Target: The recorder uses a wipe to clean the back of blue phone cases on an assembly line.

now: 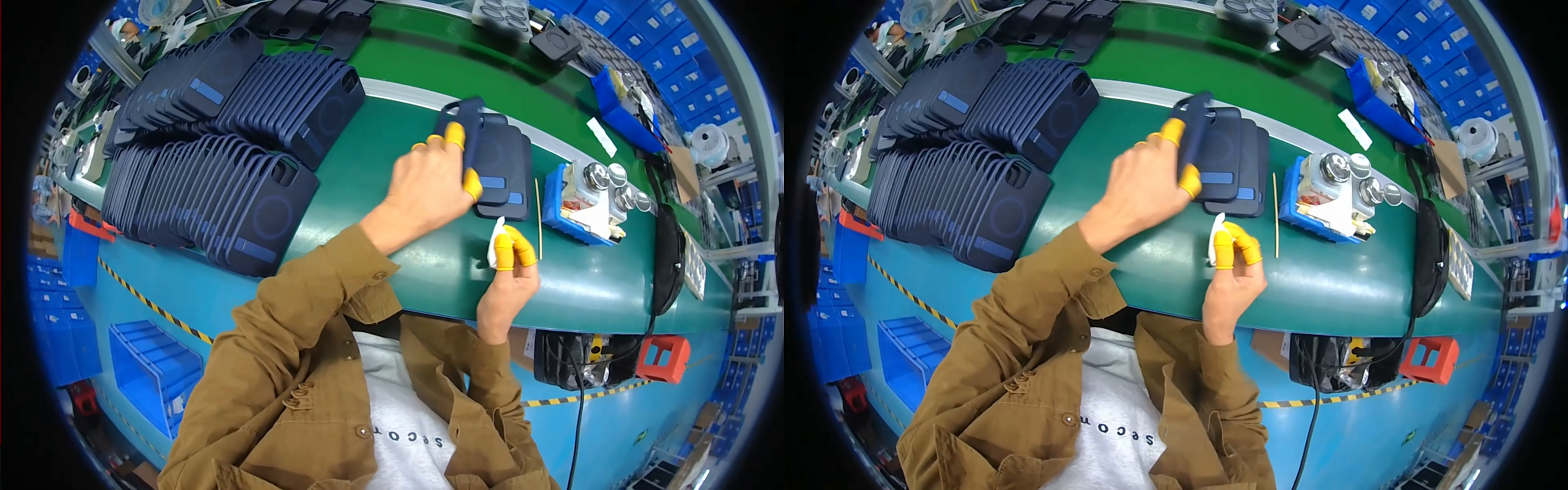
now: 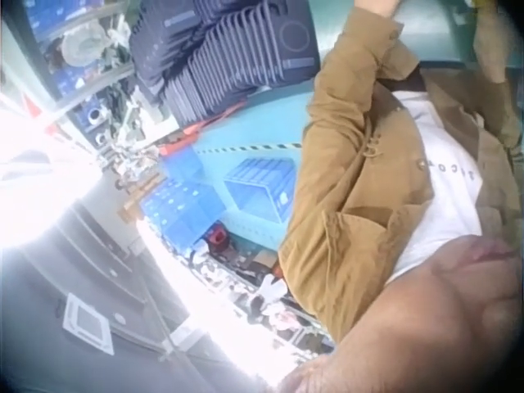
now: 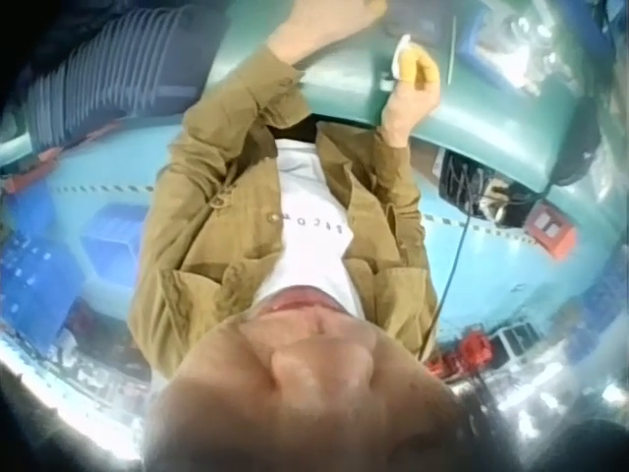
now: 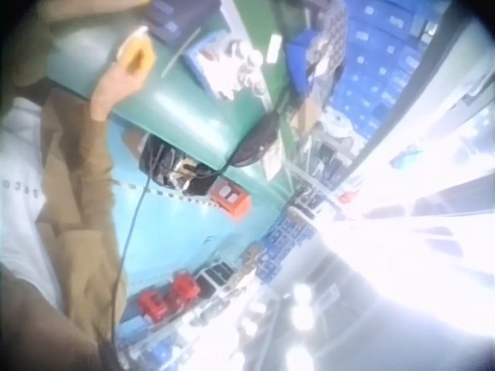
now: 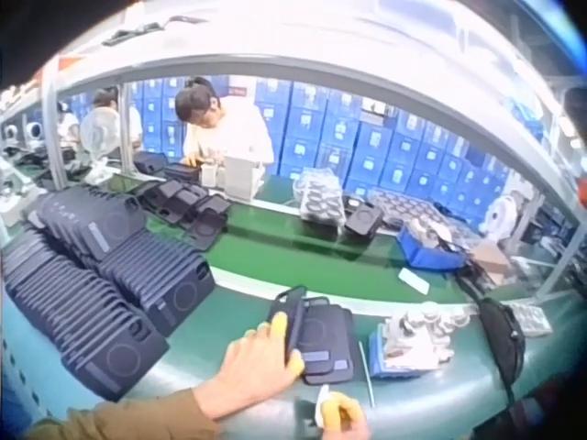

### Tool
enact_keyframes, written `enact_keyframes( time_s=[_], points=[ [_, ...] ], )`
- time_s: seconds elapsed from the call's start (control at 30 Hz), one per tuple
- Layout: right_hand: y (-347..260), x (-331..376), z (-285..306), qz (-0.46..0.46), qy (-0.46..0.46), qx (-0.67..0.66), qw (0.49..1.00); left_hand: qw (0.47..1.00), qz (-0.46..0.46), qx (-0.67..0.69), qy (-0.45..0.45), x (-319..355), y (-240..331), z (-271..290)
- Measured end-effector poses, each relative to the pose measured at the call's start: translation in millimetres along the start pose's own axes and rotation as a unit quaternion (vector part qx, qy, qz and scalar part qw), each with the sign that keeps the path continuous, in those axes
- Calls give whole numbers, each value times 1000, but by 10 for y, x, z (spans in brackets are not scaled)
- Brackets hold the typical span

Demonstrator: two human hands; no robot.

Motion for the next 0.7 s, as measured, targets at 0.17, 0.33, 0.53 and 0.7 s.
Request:
enact_keyframes(
  time_s=[0.17, 0.33, 0.53, 0.7],
  points=[
    [-697, -743, 142, 193, -10, 159, 968, 985, 89, 24, 147, 284, -731, 434],
    [-1113, -1358, 266, 351, 16, 472, 808, 919, 75, 368, 118, 988, -682, 648],
    [-1132, -1479, 267, 274, 22, 606, 746, 952, 45, 304, -2, 1361, -669, 79],
    [-1197, -1536, 239, 309, 48, 648, 694, 957, -26, 288, -18, 1495, -675, 187]
  ],
)
Point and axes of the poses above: each hand's wrist, its own x-axis away from the middle knuckle, its own z-axis out of the back of the hand, y = z × x, the point moved 9 cm from there along -x, towards the middle knuckle, and after that the axes turned 13 degrees about -x, right-handed, at the moved point
